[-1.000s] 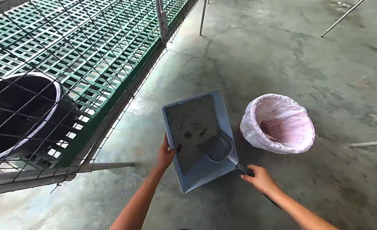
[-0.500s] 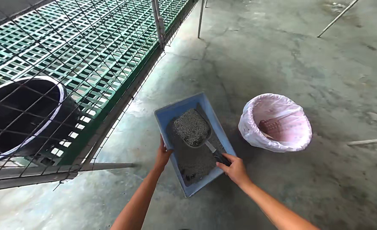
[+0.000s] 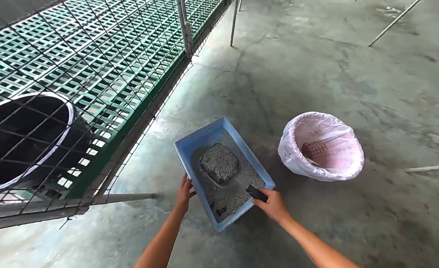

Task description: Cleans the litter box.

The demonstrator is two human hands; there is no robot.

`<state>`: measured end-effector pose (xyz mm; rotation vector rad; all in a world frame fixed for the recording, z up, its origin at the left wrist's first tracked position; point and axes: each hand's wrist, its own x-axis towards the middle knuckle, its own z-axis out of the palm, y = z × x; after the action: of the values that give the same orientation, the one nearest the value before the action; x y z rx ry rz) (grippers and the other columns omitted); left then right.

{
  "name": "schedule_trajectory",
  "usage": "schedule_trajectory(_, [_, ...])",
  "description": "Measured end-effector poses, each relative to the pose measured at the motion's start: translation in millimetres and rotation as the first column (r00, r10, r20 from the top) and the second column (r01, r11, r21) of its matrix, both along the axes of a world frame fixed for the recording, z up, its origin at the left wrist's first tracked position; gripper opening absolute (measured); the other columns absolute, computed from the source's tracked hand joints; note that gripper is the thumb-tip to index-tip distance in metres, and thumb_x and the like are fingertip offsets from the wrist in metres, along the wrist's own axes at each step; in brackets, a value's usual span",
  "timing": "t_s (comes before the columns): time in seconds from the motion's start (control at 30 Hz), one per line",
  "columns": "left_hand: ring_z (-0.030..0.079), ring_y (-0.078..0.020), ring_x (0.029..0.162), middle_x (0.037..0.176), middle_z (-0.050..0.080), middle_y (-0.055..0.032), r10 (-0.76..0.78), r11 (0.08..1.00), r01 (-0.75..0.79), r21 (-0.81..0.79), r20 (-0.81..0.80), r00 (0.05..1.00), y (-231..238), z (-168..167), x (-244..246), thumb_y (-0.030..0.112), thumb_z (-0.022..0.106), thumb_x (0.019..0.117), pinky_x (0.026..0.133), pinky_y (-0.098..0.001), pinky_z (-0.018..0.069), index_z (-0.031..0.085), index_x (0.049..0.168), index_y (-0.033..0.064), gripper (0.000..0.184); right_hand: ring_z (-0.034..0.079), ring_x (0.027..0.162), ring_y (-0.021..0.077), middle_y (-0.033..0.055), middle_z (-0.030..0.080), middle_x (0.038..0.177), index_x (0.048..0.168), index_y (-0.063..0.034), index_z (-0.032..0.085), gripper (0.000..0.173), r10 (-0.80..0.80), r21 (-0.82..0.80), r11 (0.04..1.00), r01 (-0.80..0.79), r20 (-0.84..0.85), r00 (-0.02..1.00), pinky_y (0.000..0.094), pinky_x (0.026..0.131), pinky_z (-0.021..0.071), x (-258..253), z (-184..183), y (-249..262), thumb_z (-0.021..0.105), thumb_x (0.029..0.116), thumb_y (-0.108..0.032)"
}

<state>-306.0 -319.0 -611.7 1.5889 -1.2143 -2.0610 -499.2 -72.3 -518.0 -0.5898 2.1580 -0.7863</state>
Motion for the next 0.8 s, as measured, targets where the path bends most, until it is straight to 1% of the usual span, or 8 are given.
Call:
schedule_trajectory(0.13, [0.063,-0.037,0.11,0.136,0.056,-0.0282,-0.071,0.997,0.07,0.03,0.033,0.997,30.2,-0.1,14.7,0.028,0.031,0.1133,0.087,-0.0526,0.0531,0.037,0.154,0.0057,0.047,0.067,0.076,0.0248,0.0192,0.071,0.094,0.114,0.0049,0.07,0.032,-0.059,-0.015,0.998,0.06,0.02,0.998,0.0437,0.075,0.0557,2.2,-0.5,-0.9,0.076,0.0904,-0.016])
schedule_trajectory(0.27, [0.061,-0.0421,0.116,0.144,0.048,-0.032,-0.135,0.986,0.129,0.104,0.044,0.99,68.0,-4.1,23.9,0.032,0.031,0.1133,0.09,-0.0553,0.0521,0.022,0.161,0.007,0.054,0.067,0.076,0.0243,0.0188,0.072,0.094,0.116,0.0045,0.07,0.034,-0.051,-0.005,0.999,0.051,0.022,0.998,0.0438,0.075,0.0553,-4.2,1.8,-3.3,0.077,0.0905,-0.018])
schedule_trajectory(0.33, [0.058,-0.0452,0.12,0.148,0.044,-0.033,-0.177,0.978,0.169,0.125,0.048,0.983,85.8,-5.3,27.0,0.029,0.038,0.1121,0.09,-0.0583,0.0519,0.013,0.163,0.0091,0.06,0.066,0.072,0.0228,0.0178,0.071,0.091,0.114,0.0048,0.07,0.032,-0.064,-0.015,0.998,0.065,0.02,0.998,0.0421,0.071,0.0552,-1.8,0.2,-3.6,0.076,0.0904,-0.016])
schedule_trajectory(0.4, [0.057,-0.0471,0.122,0.15,0.042,-0.0324,-0.22,0.967,0.209,0.147,0.057,0.974,98.7,-8.3,29.5,0.024,0.048,0.1091,0.09,-0.0615,0.0517,0.006,0.164,0.0122,0.07,0.068,0.077,0.0259,0.0186,0.071,0.093,0.114,0.0039,0.07,0.033,-0.011,0.015,1.0,0.01,0.021,1.0,0.0457,0.076,0.0557,-4.3,1.3,-5.2,0.076,0.0895,-0.018])
schedule_trajectory(0.5, [0.061,-0.0454,0.117,0.145,0.048,-0.0324,-0.276,0.952,0.263,0.157,0.073,0.958,115.1,-15.8,31.5,0.017,0.061,0.1026,0.088,-0.0597,0.0538,0.005,0.163,0.0118,0.083,0.067,0.077,0.0266,0.0191,0.07,0.093,0.114,0.0036,0.07,0.033,-0.011,0.051,0.999,0.01,0.02,1.0,0.0464,0.076,0.0545,-6.1,4.3,-8.6,0.076,0.0905,-0.019])
schedule_trajectory(0.6, [0.064,-0.0422,0.114,0.137,0.054,-0.0325,-0.292,0.951,0.276,0.141,0.11,0.95,118.0,-23.0,29.5,0.012,0.067,0.0985,0.091,-0.0563,0.0541,0.011,0.161,0.007,0.084,0.068,0.08,0.0282,0.0187,0.071,0.093,0.112,0.0023,0.071,0.033,0.056,0.076,0.996,-0.056,0.003,0.998,0.0489,0.079,0.0546,-9.9,5.4,-9.8,0.077,0.0892,-0.021])
schedule_trajectory(0.73, [0.06,-0.0411,0.121,0.138,0.053,-0.0326,-0.336,0.94,0.324,0.105,0.142,0.931,118.1,-25.2,27.1,0.009,0.068,0.0967,0.1,-0.0545,0.0498,0.016,0.159,0.0007,0.082,0.069,0.082,0.0293,0.0202,0.072,0.096,0.115,0.0031,0.071,0.034,0.01,0.064,0.998,-0.009,-0.016,1.0,0.0497,0.08,0.0551,-11.8,10.3,-8.7,0.077,0.09,-0.02])
schedule_trajectory(0.8, [0.059,-0.0412,0.123,0.138,0.053,-0.033,-0.325,0.945,0.317,0.076,0.148,0.934,118.0,-25.7,26.6,0.006,0.068,0.0958,0.101,-0.0543,0.0492,0.019,0.157,-0.0024,0.079,0.069,0.086,0.0312,0.0214,0.072,0.098,0.115,0.0042,0.071,0.035,0.051,0.062,0.997,-0.05,-0.01,0.999,0.0513,0.083,0.0547,-13.6,12.5,-7.9,0.076,0.0897,-0.019])
